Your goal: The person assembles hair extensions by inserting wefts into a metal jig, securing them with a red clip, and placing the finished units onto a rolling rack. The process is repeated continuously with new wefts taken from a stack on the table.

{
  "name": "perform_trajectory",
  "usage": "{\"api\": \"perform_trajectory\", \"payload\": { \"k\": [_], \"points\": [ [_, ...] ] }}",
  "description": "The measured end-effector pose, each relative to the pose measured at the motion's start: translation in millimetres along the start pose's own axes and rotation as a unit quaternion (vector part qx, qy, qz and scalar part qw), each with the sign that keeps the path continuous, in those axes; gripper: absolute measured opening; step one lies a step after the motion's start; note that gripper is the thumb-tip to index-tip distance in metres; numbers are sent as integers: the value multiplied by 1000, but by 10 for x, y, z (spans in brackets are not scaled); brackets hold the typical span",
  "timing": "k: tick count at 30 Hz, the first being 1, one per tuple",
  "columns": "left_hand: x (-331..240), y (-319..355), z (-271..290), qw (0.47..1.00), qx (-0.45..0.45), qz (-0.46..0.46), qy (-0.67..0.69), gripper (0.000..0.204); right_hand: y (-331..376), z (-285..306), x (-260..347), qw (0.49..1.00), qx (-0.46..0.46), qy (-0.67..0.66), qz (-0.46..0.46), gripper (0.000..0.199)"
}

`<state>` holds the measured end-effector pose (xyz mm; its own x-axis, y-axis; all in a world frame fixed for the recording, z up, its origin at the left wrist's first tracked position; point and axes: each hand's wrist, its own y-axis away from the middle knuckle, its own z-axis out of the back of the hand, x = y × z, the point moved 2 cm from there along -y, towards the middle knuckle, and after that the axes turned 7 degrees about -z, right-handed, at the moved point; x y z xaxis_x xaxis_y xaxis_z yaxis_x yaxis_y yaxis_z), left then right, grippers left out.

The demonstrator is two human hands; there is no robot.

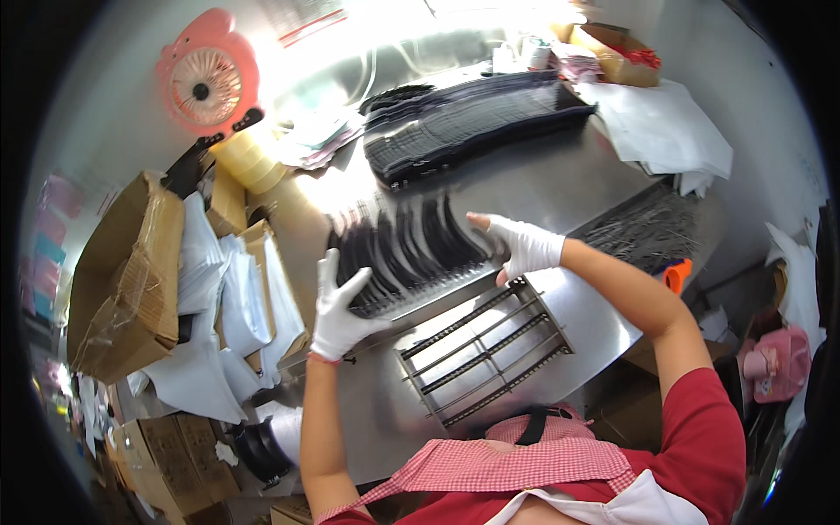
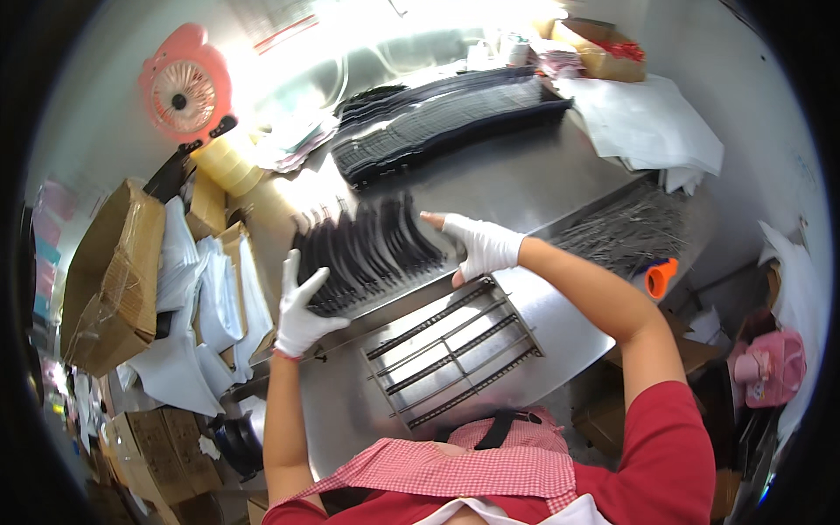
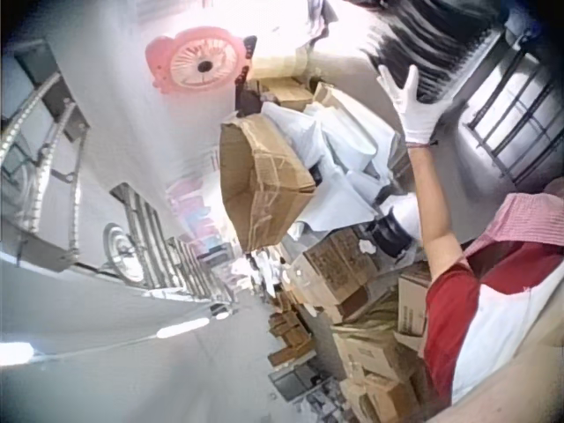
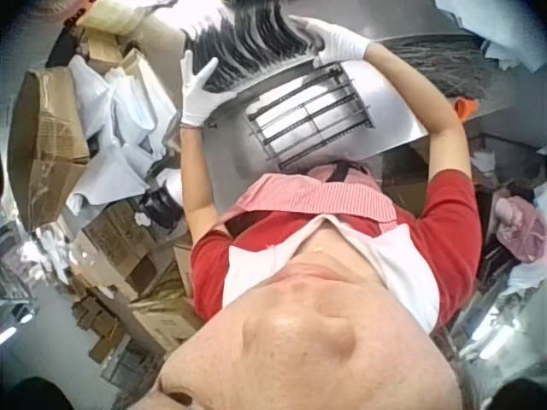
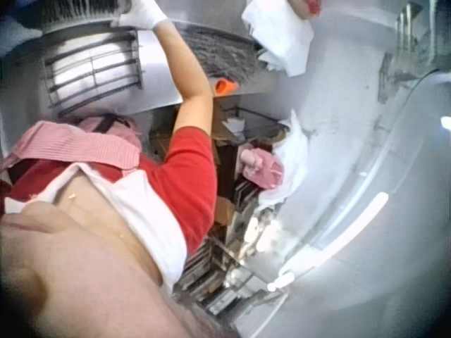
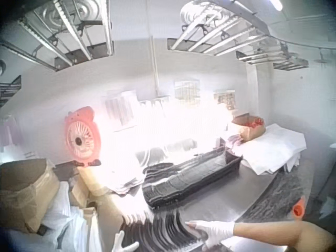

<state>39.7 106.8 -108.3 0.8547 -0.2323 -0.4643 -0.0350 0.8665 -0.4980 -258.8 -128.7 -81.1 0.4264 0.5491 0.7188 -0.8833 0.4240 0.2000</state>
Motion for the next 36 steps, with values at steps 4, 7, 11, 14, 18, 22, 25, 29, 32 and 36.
{"api": "perform_trajectory", "payload": {
  "k": [4, 7, 11, 14, 18, 22, 25, 29, 32, 36],
  "points": [
    [-154, -144, -229, 999, -23, -29, -1, 91, -491, -531, 107, 994, -7, 53, 101, 97],
    [-229, -217, -380, 997, -76, -26, -22, 92, -685, -792, 223, 982, -14, 37, 183, 91],
    [-275, -421, -446, 993, -109, 23, -39, 78, -1027, -923, 456, 996, -31, -8, 81, 100],
    [-50, -685, -505, 991, -113, 33, -63, 60, -1464, -987, 378, 956, -220, -43, 187, 105],
    [712, -1053, -586, 984, -163, 63, -40, 58, -1715, -924, 429, 981, -157, -106, -44, 114],
    [1379, -1363, -619, 986, -157, 58, 11, 54, -1125, -992, 357, 974, -210, -51, 63, 107],
    [1496, -1543, -632, 992, -110, 36, 48, 55, -326, -1016, 142, 975, -98, 14, 198, 69],
    [1497, -1542, -649, 999, -47, 17, 6, 69, 512, -1194, -74, 946, 72, 235, 212, 79],
    [1271, -1652, -686, 989, -134, 31, 48, 91, 663, -1554, -298, 938, 79, 298, 160, 83],
    [1156, -1740, -685, 986, -168, 12, 17, 99, 745, -1585, -224, 961, 51, 236, 138, 33]
  ]
}}
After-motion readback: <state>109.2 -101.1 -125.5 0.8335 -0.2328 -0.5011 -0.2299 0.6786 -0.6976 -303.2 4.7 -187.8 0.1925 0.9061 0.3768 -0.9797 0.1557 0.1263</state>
